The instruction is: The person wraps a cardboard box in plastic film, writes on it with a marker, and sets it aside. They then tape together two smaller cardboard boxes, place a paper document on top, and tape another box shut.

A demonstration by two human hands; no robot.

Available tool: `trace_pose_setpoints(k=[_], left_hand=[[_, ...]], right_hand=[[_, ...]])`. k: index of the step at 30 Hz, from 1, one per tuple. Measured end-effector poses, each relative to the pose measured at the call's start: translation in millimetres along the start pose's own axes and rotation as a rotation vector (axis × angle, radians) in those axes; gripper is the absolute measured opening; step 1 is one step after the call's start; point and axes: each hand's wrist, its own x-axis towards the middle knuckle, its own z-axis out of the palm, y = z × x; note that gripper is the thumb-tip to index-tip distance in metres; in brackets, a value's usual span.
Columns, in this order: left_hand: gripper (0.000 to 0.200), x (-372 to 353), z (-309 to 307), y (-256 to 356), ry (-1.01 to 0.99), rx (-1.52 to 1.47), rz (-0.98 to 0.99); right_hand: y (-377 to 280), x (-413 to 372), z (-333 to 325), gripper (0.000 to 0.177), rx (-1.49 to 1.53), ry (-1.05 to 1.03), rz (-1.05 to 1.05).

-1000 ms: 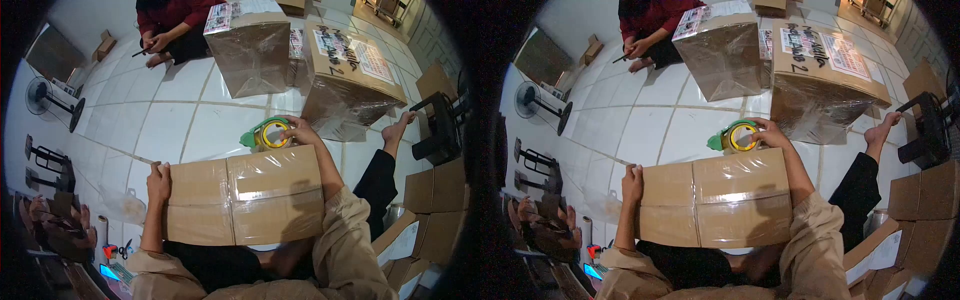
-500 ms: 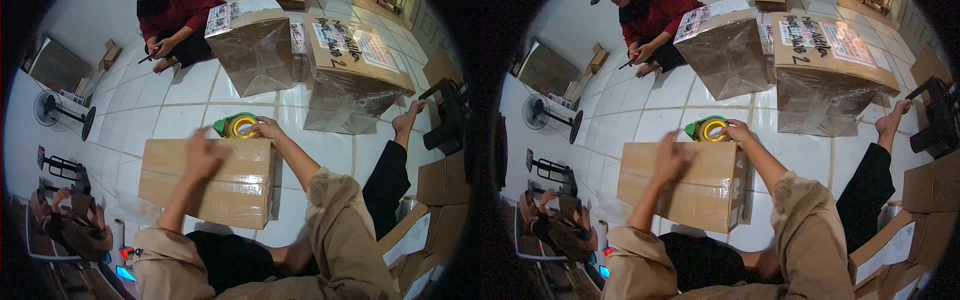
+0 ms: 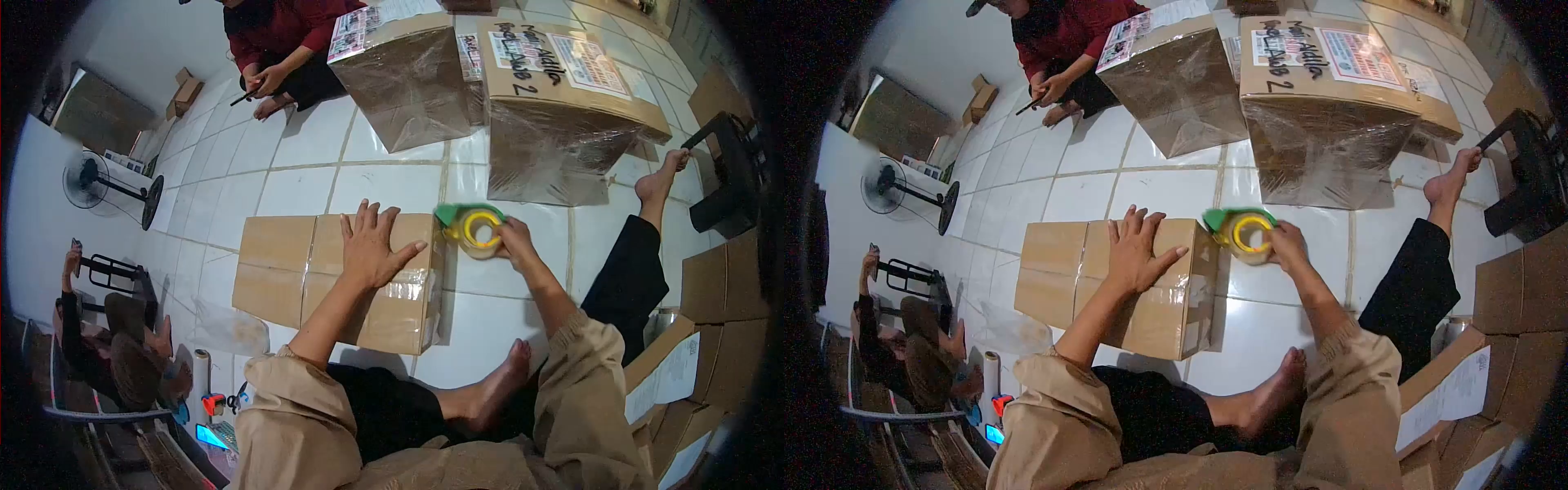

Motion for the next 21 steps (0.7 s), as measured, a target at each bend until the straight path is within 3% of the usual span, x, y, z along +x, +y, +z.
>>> trace_pose_setpoints(k=[1,5,7,9,11,12,13,14,15,16,17,18,19,21], left_hand=[[0.072,0.0,-0.2,-1.0,0.008,0.000,0.001],[0.071,-0.3,1.2,-1.3,0.041,0.046,0.001],[0.071,-12.9,-0.3,10.3,0.072,0.070,-0.006],[0.061,-27.5,-0.1,28.1,0.395,0.120,0.019],[0.032,-60.6,-0.1,74.1,0.211,-0.109,0.061],[0.027,-84.4,15.7,101.3,0.250,-0.266,0.084],[0.031,-98.1,25.9,121.3,0.127,-0.267,0.139],[0.037,-110.8,26.2,143.8,0.093,-0.080,0.075],[0.038,-111.5,30.3,153.5,-0.085,-0.097,-0.024],[0.040,-112.2,36.1,158.2,-0.263,-0.123,-0.124],[0.040,-113.9,44.6,158.4,-0.246,-0.133,-0.148],[0.032,-115.7,57.7,155.9,-0.150,-0.121,-0.139],[0.025,-117.4,70.0,155.1,-0.055,-0.108,-0.128],[0.024,-119.7,87.0,164.9,-0.029,-0.077,-0.217]], right_hand=[[0.8,-17.8,-11.2,0.037,0.145,-0.024,0.092],[58.4,-93.5,-35.6,0.034,0.172,0.126,0.210],[63.2,-142.7,-22.6,0.036,0.301,-0.003,0.385],[105.3,-168.8,6.1,0.035,0.495,0.038,0.357],[104.5,-198.0,35.8,0.038,0.533,0.006,0.395],[108.1,-206.6,45.3,0.042,0.545,-0.039,0.410],[114.5,-211.1,51.6,0.047,0.553,-0.088,0.425],[133.2,-210.7,55.0,0.052,0.578,-0.122,0.257],[160.8,-200.6,57.8,0.052,0.557,-0.142,0.257],[191.2,-186.2,57.8,0.058,0.628,-0.044,0.118],[196.7,-190.0,38.5,0.068,-0.120,0.183,-0.180],[203.4,-193.1,18.9,0.077,-0.911,0.613,-0.243],[182.1,-208.4,19.1,0.077,-0.924,0.601,-0.264],[149.8,-223.7,25.3,0.084,-0.578,0.449,-0.161]])
